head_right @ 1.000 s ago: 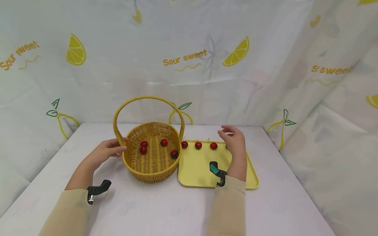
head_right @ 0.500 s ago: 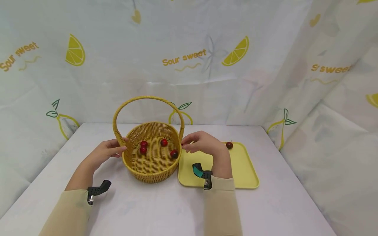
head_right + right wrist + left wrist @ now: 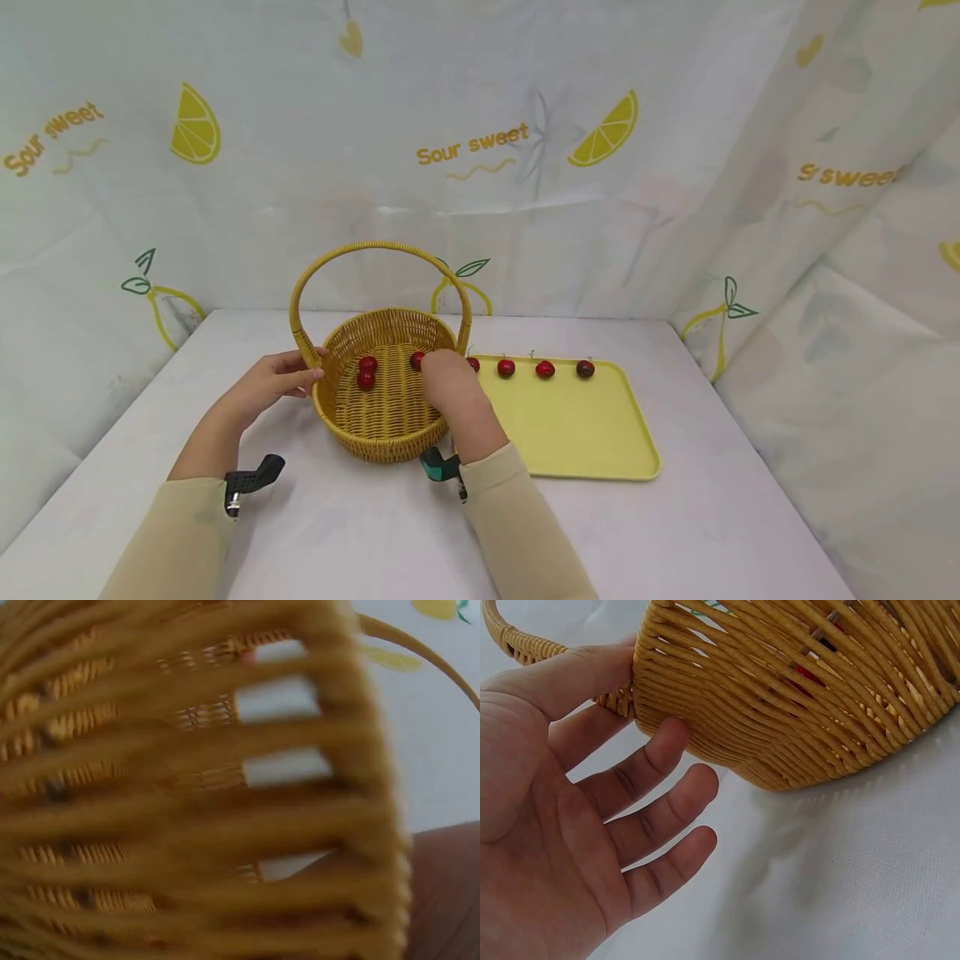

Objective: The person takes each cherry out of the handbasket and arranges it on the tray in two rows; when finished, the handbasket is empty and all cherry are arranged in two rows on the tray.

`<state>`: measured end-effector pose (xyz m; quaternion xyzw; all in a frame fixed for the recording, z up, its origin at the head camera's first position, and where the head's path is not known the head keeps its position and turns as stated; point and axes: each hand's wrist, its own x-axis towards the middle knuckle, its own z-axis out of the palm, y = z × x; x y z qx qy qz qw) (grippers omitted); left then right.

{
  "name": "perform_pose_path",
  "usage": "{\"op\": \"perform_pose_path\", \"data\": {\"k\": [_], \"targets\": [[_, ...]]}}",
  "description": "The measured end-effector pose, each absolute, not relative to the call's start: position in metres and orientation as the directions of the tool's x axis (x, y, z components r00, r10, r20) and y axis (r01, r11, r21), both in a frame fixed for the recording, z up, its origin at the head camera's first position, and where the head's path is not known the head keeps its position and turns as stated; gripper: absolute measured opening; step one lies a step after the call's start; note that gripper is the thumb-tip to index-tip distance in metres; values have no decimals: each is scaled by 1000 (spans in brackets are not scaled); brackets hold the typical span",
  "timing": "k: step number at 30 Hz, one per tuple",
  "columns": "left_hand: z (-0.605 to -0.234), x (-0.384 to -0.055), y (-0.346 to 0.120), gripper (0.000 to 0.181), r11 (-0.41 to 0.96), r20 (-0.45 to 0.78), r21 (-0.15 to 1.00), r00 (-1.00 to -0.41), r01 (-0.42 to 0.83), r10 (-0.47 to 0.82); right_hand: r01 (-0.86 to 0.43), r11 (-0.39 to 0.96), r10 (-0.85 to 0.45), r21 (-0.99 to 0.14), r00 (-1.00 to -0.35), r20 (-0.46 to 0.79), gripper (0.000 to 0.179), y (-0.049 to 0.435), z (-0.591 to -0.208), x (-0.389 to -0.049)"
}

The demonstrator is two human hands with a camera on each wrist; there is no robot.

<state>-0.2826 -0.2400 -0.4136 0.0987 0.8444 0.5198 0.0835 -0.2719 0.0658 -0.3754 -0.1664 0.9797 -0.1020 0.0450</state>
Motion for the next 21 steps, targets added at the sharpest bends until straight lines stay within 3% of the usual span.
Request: {"op": "perform_pose_path", "data": {"k": [3, 6, 21], "targets": [[-414, -283, -240, 53, 436, -37, 896, -967, 81, 254, -302, 951, -305, -66, -952, -29, 12, 55, -382, -269], [-414, -283, -240, 52, 437, -37, 895, -966, 82, 257, -302, 953, -302, -5, -953, -20, 8, 50, -386, -266], [-413, -283, -238, 50, 450, -48, 890, -967, 72, 249, -281, 959, -282, -35, -957, -63, 9, 46, -389, -265]]}}
